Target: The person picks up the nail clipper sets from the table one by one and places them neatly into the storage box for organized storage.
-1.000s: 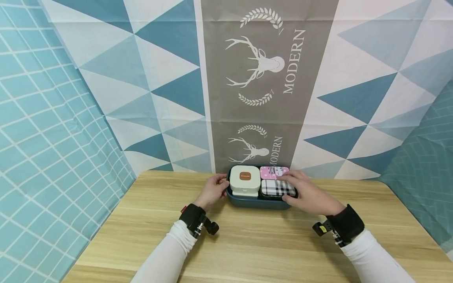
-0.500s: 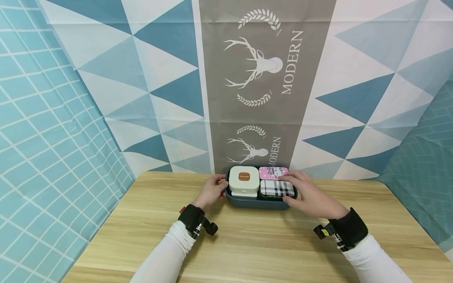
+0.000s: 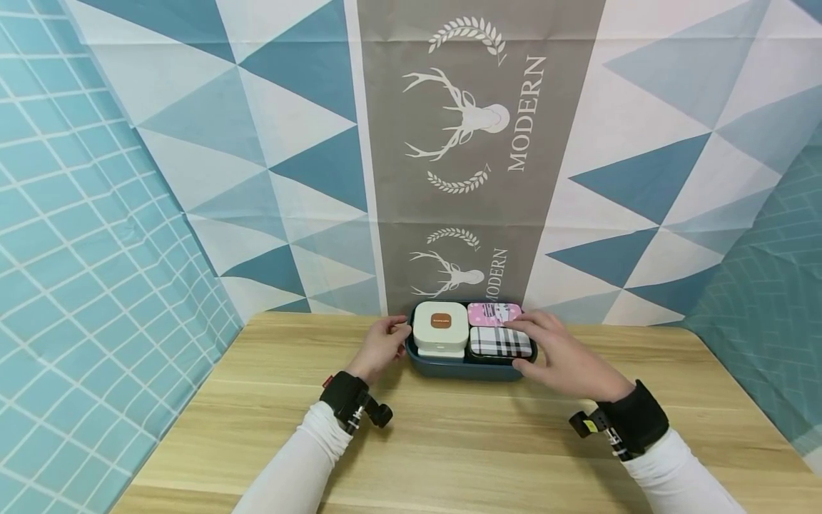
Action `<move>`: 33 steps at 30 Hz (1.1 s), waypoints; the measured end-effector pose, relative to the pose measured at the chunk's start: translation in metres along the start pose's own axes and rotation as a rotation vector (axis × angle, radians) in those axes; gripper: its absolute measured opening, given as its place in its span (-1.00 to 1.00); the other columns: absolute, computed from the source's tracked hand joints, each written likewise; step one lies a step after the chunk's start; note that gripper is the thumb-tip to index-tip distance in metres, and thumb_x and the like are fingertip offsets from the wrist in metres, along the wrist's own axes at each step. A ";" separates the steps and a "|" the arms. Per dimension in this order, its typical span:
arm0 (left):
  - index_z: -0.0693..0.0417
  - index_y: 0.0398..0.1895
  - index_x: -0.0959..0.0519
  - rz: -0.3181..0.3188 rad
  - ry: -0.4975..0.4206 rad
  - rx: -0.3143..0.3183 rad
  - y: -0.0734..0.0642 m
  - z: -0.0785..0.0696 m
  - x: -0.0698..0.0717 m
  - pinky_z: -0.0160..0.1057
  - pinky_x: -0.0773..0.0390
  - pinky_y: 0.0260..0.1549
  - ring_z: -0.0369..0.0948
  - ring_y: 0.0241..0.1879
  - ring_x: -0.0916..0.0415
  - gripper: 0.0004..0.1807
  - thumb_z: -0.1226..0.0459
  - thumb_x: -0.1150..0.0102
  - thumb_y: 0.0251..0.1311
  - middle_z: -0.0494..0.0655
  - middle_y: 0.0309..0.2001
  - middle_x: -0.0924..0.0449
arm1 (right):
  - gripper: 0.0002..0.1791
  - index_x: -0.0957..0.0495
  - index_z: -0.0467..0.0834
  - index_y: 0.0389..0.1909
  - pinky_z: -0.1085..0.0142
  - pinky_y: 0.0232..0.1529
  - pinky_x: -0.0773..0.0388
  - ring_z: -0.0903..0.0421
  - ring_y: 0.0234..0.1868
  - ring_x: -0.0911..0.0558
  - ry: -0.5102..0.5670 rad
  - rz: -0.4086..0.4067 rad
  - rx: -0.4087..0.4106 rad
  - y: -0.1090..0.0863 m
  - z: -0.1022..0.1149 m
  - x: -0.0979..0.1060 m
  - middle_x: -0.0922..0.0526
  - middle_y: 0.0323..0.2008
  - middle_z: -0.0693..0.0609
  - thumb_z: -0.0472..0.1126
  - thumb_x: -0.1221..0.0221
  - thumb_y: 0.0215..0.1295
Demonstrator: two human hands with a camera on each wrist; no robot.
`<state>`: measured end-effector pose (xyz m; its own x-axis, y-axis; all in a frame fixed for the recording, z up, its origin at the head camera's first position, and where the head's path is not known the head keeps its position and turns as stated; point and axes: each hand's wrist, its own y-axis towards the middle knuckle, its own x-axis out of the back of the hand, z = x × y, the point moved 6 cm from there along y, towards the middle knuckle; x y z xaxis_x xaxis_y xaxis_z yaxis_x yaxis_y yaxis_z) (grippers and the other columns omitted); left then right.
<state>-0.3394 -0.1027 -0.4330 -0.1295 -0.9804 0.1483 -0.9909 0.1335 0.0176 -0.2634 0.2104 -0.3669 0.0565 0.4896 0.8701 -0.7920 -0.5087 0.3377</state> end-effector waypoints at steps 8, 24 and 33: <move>0.44 0.44 -0.41 -0.049 0.060 -0.035 -0.002 -0.008 0.004 -0.23 -0.51 -0.47 -0.04 -0.47 -0.52 -0.50 0.30 -0.13 0.58 -0.01 -0.29 -0.45 | -0.30 -0.45 -0.13 0.50 -0.29 0.32 -0.43 -0.26 0.47 -0.30 0.001 -0.006 -0.004 -0.004 0.003 0.001 -0.36 0.46 -0.25 -0.11 -0.41 0.40; 0.31 0.39 -0.50 -0.122 0.351 -0.237 -0.024 -0.050 0.013 -0.20 -0.50 -0.29 -0.11 -0.28 -0.50 -0.51 0.24 -0.22 0.52 0.09 -0.11 -0.58 | -0.22 -0.41 -0.13 0.54 -0.28 0.34 -0.39 -0.23 0.49 -0.30 0.020 -0.016 -0.025 -0.011 0.010 0.004 -0.33 0.50 -0.21 0.14 -0.36 0.45; 0.30 0.46 -0.43 -0.092 0.486 -0.331 -0.044 -0.065 0.010 0.01 -0.58 -0.02 0.04 -0.03 -0.55 -0.43 0.19 -0.26 0.53 0.22 0.11 -0.53 | -0.16 -0.37 -0.12 0.56 -0.31 0.35 -0.38 -0.24 0.52 -0.27 0.008 -0.034 -0.050 -0.016 0.008 0.004 -0.27 0.54 -0.19 0.20 -0.36 0.42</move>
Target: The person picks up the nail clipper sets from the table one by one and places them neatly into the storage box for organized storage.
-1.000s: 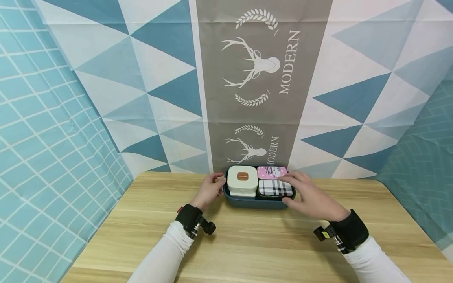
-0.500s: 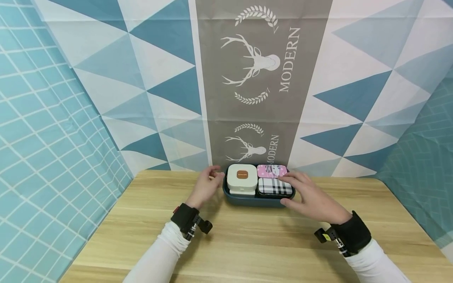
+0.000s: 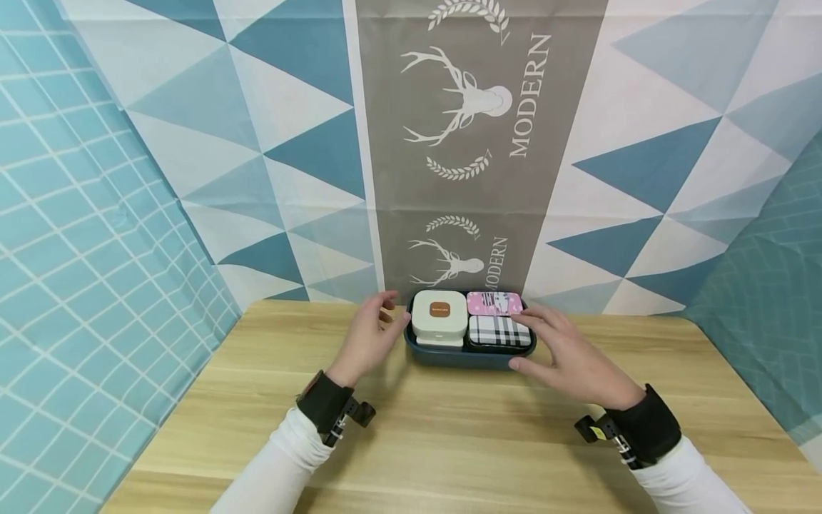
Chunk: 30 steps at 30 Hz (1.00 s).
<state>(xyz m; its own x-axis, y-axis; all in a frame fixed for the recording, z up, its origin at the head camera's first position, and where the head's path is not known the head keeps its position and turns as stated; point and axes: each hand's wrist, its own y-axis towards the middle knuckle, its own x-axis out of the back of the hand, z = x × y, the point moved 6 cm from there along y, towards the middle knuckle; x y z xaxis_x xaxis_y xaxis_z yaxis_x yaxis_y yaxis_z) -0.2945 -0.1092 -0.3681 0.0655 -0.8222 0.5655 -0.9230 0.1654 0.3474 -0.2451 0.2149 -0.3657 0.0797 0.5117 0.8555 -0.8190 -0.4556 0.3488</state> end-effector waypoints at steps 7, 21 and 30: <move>0.26 0.48 -0.42 -0.003 0.111 -0.081 -0.015 -0.016 0.005 0.04 -0.53 0.08 0.09 0.12 -0.48 -0.39 0.17 -0.30 0.50 0.13 0.21 -0.48 | -0.08 -0.36 -0.15 0.56 -0.30 0.36 -0.39 -0.24 0.53 -0.26 -0.009 0.018 -0.049 -0.007 -0.002 0.002 -0.26 0.55 -0.19 0.32 -0.31 0.39; 0.22 0.50 -0.42 -0.028 0.346 -0.224 -0.043 -0.032 0.016 0.08 -0.48 0.22 0.09 0.24 -0.39 -0.28 0.14 -0.43 0.38 0.13 0.25 -0.43 | -0.08 -0.35 -0.16 0.57 -0.31 0.34 -0.38 -0.21 0.54 -0.25 -0.028 0.013 -0.072 -0.025 -0.002 0.008 -0.25 0.56 -0.11 0.33 -0.29 0.41; 0.21 0.49 -0.44 -0.017 0.456 -0.252 -0.058 -0.030 0.021 0.16 -0.41 0.31 0.13 0.34 -0.35 -0.26 0.07 -0.45 0.36 0.18 0.33 -0.42 | -0.12 -0.35 -0.15 0.57 -0.33 0.34 -0.35 -0.26 0.51 -0.28 -0.086 0.000 -0.074 -0.035 -0.001 0.011 -0.31 0.52 -0.19 0.29 -0.30 0.43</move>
<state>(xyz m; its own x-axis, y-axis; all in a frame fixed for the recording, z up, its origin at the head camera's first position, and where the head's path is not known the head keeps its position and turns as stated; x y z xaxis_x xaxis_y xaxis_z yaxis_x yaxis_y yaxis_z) -0.2284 -0.1193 -0.3541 0.2899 -0.5140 0.8073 -0.8044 0.3261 0.4965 -0.2162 0.2372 -0.3686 0.1260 0.4457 0.8863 -0.8584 -0.3988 0.3226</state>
